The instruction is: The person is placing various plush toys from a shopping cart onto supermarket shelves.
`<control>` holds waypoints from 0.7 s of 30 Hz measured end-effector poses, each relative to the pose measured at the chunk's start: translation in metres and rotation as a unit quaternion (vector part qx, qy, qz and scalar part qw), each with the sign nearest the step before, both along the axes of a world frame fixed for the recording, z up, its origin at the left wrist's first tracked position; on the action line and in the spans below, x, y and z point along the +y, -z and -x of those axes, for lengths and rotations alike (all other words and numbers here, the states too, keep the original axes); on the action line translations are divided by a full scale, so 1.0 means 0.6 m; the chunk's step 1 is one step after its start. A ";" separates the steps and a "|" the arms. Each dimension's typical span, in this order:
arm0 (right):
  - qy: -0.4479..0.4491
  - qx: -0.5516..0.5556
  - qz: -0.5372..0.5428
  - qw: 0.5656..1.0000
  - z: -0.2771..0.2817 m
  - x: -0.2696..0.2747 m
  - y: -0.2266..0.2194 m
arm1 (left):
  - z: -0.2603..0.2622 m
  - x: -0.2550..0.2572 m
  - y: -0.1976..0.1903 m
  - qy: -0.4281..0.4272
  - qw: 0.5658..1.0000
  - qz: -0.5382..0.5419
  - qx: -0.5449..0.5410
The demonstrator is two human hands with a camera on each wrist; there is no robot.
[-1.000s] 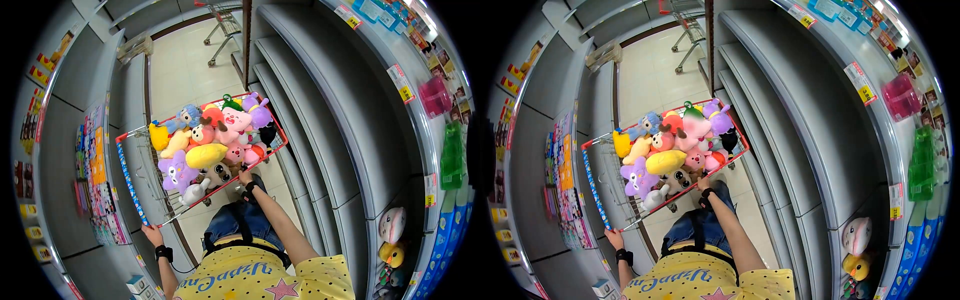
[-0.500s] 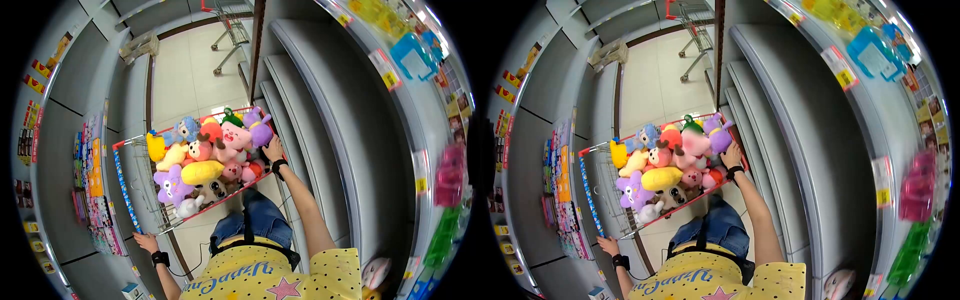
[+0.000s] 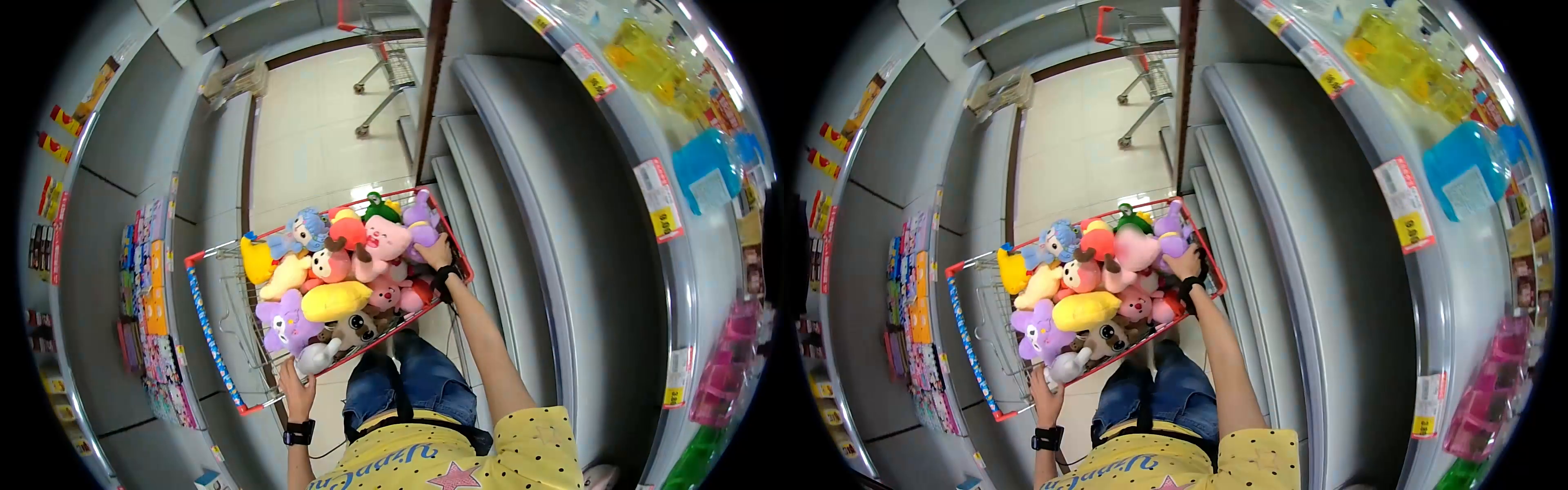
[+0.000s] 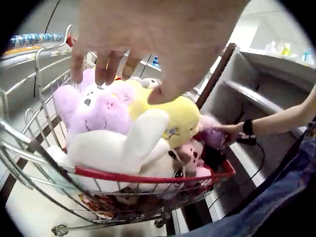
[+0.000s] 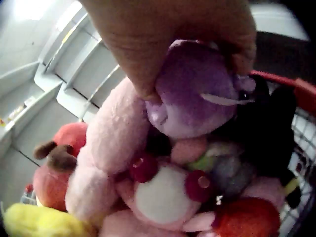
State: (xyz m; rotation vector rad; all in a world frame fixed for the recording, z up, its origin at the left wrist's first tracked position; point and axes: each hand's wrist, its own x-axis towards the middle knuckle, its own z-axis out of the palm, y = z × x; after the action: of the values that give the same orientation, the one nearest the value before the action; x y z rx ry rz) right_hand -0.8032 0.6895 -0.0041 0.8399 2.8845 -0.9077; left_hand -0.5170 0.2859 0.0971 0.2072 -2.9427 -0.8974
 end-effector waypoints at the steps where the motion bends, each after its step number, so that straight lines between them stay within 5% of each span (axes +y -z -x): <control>1: 0.010 -0.019 0.056 0.998 -0.007 0.003 -0.010 | -0.003 0.000 0.016 0.001 0.999 0.021 -0.038; 4: 0.039 -0.021 0.175 0.984 -0.048 0.026 -0.019 | -0.023 -0.020 0.028 0.104 0.975 0.157 -0.120; 6: 0.034 0.067 0.280 0.957 -0.072 0.046 -0.003 | -0.057 -0.085 0.100 0.147 0.964 0.191 -0.114; 8: 0.081 0.063 0.263 0.959 -0.111 0.049 -0.074 | -0.053 -0.137 0.127 0.193 0.947 0.241 -0.094; 10: 0.053 0.113 0.363 0.924 -0.152 0.083 -0.064 | -0.053 -0.147 0.112 0.246 0.935 0.249 -0.053; 12: -0.018 0.130 0.403 0.906 -0.223 0.081 -0.173 | -0.052 -0.154 0.113 0.246 0.937 0.243 -0.046; 14: 0.054 0.023 0.535 0.843 -0.281 0.107 -0.199 | -0.057 -0.162 0.112 0.243 0.943 0.223 -0.046; 16: 0.061 0.109 0.651 0.749 -0.330 0.084 -0.296 | -0.050 -0.162 0.100 0.254 0.937 0.233 -0.062; 17: 0.084 0.086 0.699 0.705 -0.351 0.106 -0.265 | -0.052 -0.155 0.086 0.253 0.939 0.220 -0.072; 20: 0.053 0.080 0.772 0.629 -0.400 0.118 -0.276 | -0.041 -0.122 0.029 0.264 0.945 0.178 -0.070; 21: 0.038 0.075 0.747 0.659 -0.417 0.110 -0.294 | -0.030 -0.105 0.006 0.266 0.955 0.116 -0.055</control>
State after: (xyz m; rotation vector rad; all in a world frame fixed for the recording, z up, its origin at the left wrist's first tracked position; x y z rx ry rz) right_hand -0.5533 0.7556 0.1724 0.5512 1.1088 -2.6222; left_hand -0.4988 0.2226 0.0937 -0.5925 -3.2274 -0.5734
